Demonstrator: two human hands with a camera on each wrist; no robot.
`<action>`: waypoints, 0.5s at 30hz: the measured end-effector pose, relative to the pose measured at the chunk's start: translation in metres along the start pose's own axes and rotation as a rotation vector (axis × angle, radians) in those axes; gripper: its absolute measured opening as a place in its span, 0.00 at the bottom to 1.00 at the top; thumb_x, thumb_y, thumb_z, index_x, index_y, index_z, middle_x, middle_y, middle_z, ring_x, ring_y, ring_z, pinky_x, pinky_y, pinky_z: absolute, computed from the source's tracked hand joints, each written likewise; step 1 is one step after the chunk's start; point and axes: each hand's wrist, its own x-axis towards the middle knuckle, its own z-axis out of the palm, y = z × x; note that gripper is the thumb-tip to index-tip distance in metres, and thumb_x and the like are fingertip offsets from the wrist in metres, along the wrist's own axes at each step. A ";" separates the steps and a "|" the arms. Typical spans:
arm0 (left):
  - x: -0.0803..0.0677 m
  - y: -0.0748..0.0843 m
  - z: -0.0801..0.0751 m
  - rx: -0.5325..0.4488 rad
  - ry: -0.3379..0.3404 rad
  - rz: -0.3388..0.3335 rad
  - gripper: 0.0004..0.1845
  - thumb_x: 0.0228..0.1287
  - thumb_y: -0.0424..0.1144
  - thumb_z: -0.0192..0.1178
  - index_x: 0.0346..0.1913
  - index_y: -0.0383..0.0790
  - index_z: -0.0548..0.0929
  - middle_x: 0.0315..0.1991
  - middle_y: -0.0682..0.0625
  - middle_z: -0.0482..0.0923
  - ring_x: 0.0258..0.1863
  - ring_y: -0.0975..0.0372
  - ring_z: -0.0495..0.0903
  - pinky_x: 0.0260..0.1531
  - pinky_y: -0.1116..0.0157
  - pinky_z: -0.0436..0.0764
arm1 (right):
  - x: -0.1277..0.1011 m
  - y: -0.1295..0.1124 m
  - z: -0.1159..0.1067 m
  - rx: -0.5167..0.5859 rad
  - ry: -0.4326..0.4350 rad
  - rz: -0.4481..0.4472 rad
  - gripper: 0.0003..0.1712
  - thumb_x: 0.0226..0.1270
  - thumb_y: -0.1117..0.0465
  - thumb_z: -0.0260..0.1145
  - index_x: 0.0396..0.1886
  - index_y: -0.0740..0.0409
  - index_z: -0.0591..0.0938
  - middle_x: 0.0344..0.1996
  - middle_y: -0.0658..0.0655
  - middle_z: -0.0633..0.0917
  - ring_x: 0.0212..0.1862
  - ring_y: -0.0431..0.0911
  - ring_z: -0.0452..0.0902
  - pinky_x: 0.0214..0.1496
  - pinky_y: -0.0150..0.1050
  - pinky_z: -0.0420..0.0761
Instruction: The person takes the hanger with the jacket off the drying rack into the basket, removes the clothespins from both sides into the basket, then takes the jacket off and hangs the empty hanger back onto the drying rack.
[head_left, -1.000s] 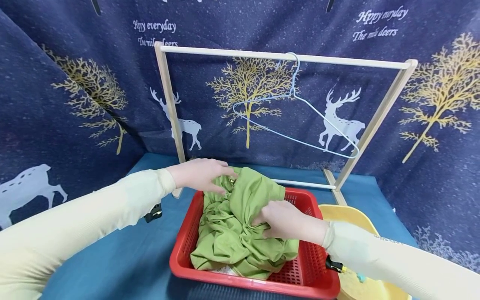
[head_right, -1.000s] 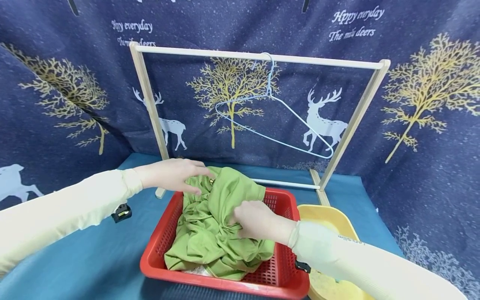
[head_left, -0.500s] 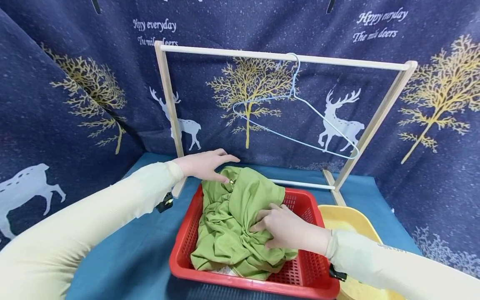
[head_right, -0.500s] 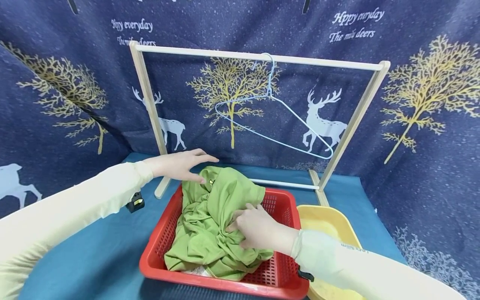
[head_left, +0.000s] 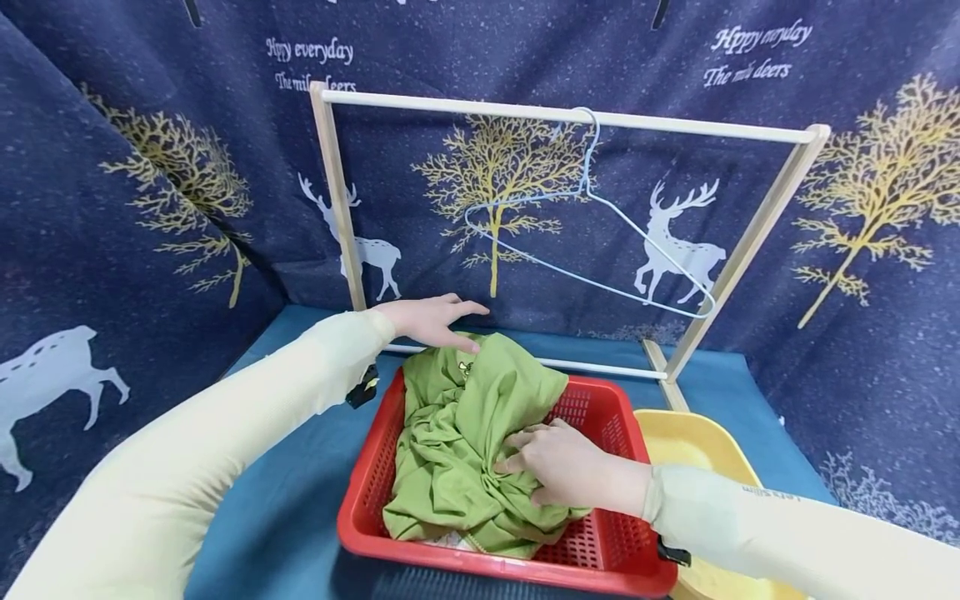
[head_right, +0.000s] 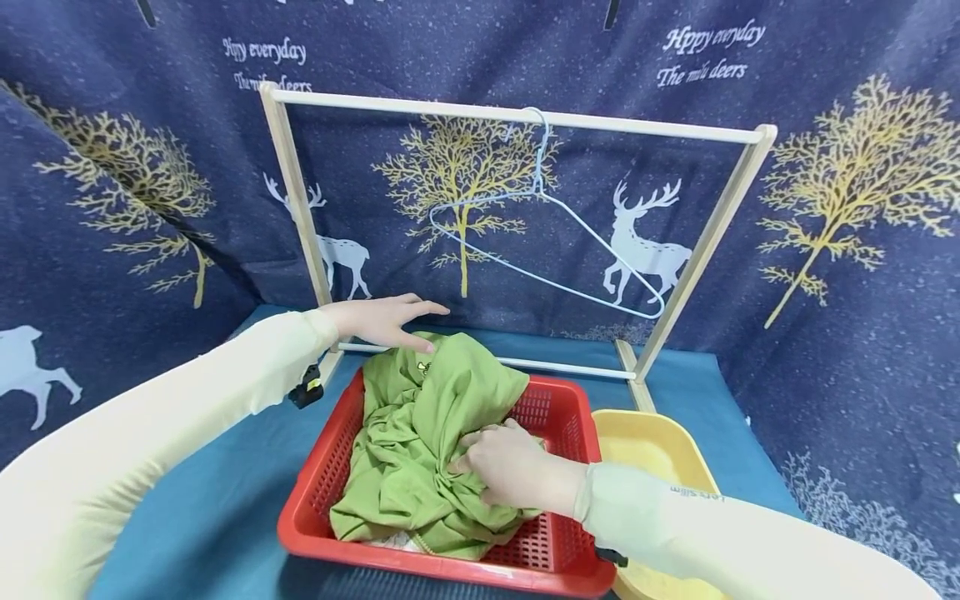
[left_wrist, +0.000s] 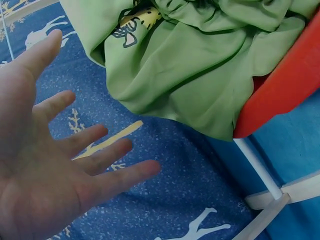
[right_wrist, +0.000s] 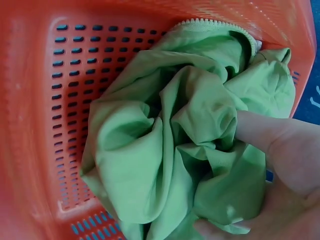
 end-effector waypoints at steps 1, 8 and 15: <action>0.002 0.001 0.000 -0.004 -0.016 -0.007 0.39 0.70 0.61 0.53 0.79 0.56 0.52 0.77 0.39 0.49 0.77 0.48 0.55 0.71 0.45 0.63 | 0.001 0.000 -0.001 -0.002 -0.006 -0.007 0.33 0.46 0.51 0.80 0.57 0.32 0.83 0.57 0.48 0.84 0.53 0.46 0.82 0.45 0.44 0.80; 0.016 0.003 0.001 -0.027 -0.109 -0.046 0.39 0.71 0.63 0.50 0.78 0.55 0.53 0.79 0.41 0.48 0.80 0.49 0.48 0.75 0.48 0.58 | 0.013 0.008 -0.002 0.032 -0.042 -0.064 0.33 0.41 0.54 0.82 0.54 0.36 0.86 0.45 0.43 0.89 0.37 0.37 0.83 0.35 0.34 0.81; 0.028 0.004 -0.001 -0.126 -0.186 -0.126 0.40 0.71 0.66 0.46 0.79 0.57 0.48 0.81 0.46 0.42 0.79 0.48 0.51 0.66 0.42 0.69 | 0.027 0.010 -0.004 0.022 -0.139 -0.138 0.30 0.43 0.52 0.82 0.52 0.34 0.87 0.39 0.38 0.89 0.28 0.31 0.78 0.30 0.26 0.77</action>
